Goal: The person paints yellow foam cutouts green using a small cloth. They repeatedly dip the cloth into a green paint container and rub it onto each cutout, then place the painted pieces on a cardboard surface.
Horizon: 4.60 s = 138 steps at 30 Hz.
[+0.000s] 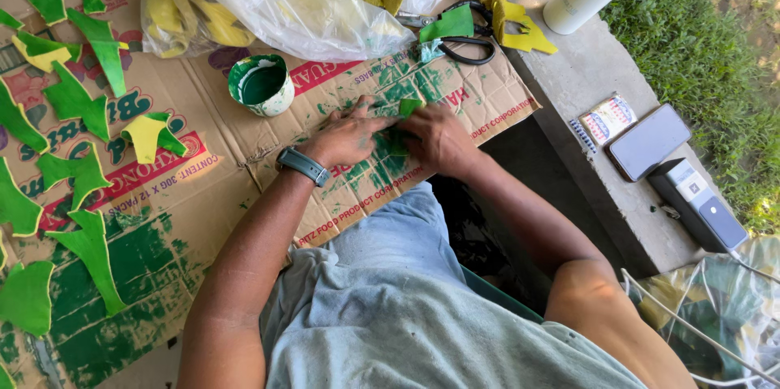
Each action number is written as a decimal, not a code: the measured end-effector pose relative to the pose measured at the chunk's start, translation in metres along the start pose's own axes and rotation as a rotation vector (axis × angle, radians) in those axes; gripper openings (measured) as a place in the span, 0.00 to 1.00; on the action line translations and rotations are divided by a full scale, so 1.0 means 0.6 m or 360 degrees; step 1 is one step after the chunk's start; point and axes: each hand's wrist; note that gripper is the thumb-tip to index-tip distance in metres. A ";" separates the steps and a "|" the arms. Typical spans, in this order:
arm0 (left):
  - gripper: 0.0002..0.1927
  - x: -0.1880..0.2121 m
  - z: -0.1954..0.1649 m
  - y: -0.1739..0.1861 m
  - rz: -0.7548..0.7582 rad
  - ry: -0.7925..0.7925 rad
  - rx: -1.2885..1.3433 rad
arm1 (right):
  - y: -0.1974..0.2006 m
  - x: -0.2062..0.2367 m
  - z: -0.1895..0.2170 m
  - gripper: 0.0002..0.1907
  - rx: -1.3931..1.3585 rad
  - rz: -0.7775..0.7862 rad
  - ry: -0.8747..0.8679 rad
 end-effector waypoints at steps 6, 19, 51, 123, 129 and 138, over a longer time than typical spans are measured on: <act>0.40 0.012 -0.030 0.030 0.0033 0.0131 0.0022 | 0.039 0.029 0.013 0.13 -0.0238 0.0027 -0.0213; 0.43 0.003 -0.058 0.032 -0.0288 0.0190 -0.0088 | -0.020 0.015 -0.006 0.14 0.0140 -0.0012 -0.0027; 0.37 -0.001 -0.070 0.041 -0.0242 0.0249 -0.0102 | 0.006 0.013 -0.048 0.09 0.0020 -0.0273 -0.0160; 0.50 -0.008 -0.042 0.035 -0.0253 0.0180 -0.0106 | -0.001 -0.049 -0.075 0.12 0.0136 -0.0307 -0.0144; 0.55 -0.013 -0.030 0.035 0.0014 0.0175 -0.0094 | -0.009 -0.002 -0.007 0.11 -0.0046 -0.0016 -0.0002; 0.47 -0.019 0.032 0.024 -0.0188 -0.0117 0.0516 | 0.025 0.060 0.039 0.13 -0.0872 0.0773 -0.0465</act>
Point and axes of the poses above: each hand's wrist, its own x-axis away from the middle knuckle, its own y-axis out of the back of the hand, z = x × y, and after that the axes turned 10 degrees about -z, right-handed
